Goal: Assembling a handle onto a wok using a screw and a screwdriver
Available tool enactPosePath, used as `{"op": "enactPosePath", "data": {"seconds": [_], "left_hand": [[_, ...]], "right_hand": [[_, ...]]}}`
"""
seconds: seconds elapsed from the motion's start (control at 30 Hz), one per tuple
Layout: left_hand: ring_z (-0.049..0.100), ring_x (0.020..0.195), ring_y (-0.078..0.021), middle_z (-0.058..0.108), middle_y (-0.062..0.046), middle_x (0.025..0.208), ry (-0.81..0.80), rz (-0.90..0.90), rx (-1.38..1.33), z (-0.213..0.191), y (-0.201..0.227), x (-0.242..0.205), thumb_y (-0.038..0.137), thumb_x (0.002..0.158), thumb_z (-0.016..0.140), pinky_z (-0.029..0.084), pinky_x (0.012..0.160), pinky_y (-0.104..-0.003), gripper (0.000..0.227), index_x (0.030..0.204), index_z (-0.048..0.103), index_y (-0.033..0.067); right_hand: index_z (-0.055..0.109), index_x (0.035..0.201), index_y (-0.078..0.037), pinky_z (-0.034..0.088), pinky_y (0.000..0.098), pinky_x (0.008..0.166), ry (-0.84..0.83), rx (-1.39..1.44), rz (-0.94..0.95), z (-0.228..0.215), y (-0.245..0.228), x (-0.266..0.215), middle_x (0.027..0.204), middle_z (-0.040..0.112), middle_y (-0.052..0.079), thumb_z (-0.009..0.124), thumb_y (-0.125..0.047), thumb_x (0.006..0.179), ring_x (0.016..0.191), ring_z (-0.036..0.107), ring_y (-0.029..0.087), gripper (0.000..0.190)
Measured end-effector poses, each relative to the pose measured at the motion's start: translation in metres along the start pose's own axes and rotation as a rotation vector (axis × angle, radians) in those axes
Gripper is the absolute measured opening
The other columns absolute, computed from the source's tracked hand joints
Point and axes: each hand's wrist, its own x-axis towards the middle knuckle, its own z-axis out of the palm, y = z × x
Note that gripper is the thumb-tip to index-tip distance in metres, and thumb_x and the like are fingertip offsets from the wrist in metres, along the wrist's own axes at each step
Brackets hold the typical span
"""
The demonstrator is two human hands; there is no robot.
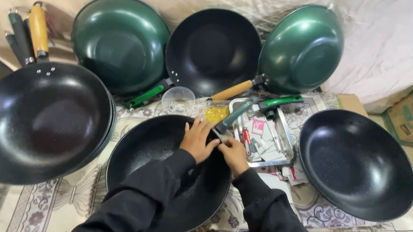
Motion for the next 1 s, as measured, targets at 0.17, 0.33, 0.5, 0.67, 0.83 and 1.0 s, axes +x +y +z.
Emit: {"op": "enactPosePath", "data": {"seconds": [0.17, 0.33, 0.5, 0.67, 0.83, 1.0], "left_hand": [[0.025, 0.154, -0.0378, 0.052, -0.008, 0.143, -0.143, 0.054, -0.158, -0.013, 0.01, -0.003, 0.048, 0.096, 0.064, 0.028, 0.114, -0.075, 0.057, 0.143, 0.052, 0.018], [0.025, 0.156, -0.0321, 0.054, -0.004, 0.142, -0.202, 0.076, -0.2, -0.017, 0.014, 0.0, 0.051, 0.09, 0.07, 0.026, 0.114, -0.077, 0.059, 0.14, 0.055, 0.023], [0.026, 0.156, -0.0239, 0.055, 0.002, 0.14, -0.262, 0.058, -0.179, -0.012, 0.015, -0.005, 0.062, 0.088, 0.069, 0.025, 0.114, -0.077, 0.058, 0.133, 0.056, 0.027], [0.034, 0.152, -0.0228, 0.057, 0.001, 0.139, -0.319, 0.117, -0.092, -0.029, 0.028, -0.01, 0.068, 0.088, 0.064, 0.027, 0.115, -0.074, 0.059, 0.132, 0.056, 0.0293], [0.044, 0.147, -0.0218, 0.067, 0.002, 0.136, -0.437, 0.165, -0.119, -0.037, 0.019, 0.019, 0.065, 0.092, 0.062, 0.013, 0.121, -0.072, 0.048, 0.126, 0.064, 0.0321], [0.074, 0.094, -0.0163, 0.075, 0.01, 0.084, -0.119, -0.018, -0.182, 0.012, -0.047, 0.1, 0.04, 0.084, 0.073, 0.058, 0.088, -0.038, 0.013, 0.095, 0.076, 0.0326]], "right_hand": [[0.064, 0.11, 0.003, 0.057, 0.0332, 0.064, -0.097, 0.688, 0.276, -0.019, 0.008, 0.002, 0.092, 0.062, 0.013, 0.081, -0.028, 0.083, 0.076, 0.066, 0.021, 0.044], [0.055, 0.125, 0.014, 0.061, 0.0375, 0.046, 0.089, 0.55, 0.183, -0.054, -0.019, 0.007, 0.09, 0.07, 0.03, 0.075, -0.036, 0.094, 0.057, 0.073, 0.029, 0.063], [0.046, 0.133, 0.002, 0.06, 0.0404, 0.052, 0.379, 0.59, 0.153, -0.082, -0.004, 0.012, 0.1, 0.06, 0.021, 0.083, -0.024, 0.088, 0.068, 0.069, 0.028, 0.064], [0.031, 0.147, -0.019, 0.055, 0.0466, 0.079, 0.525, 0.377, 0.103, -0.115, 0.001, 0.017, 0.119, 0.053, 0.015, 0.087, -0.016, 0.078, 0.094, 0.068, 0.03, 0.09], [0.069, 0.112, -0.036, 0.044, 0.0555, 0.101, 0.499, -0.36, -0.085, -0.141, -0.036, 0.034, 0.126, 0.054, -0.002, 0.083, -0.042, 0.078, 0.122, 0.058, 0.03, 0.037], [0.081, 0.098, -0.032, 0.058, 0.0484, 0.089, 0.097, -0.825, -0.379, -0.115, -0.088, 0.105, 0.098, 0.076, 0.0, 0.075, -0.032, 0.082, 0.102, 0.075, 0.029, 0.017]]}}
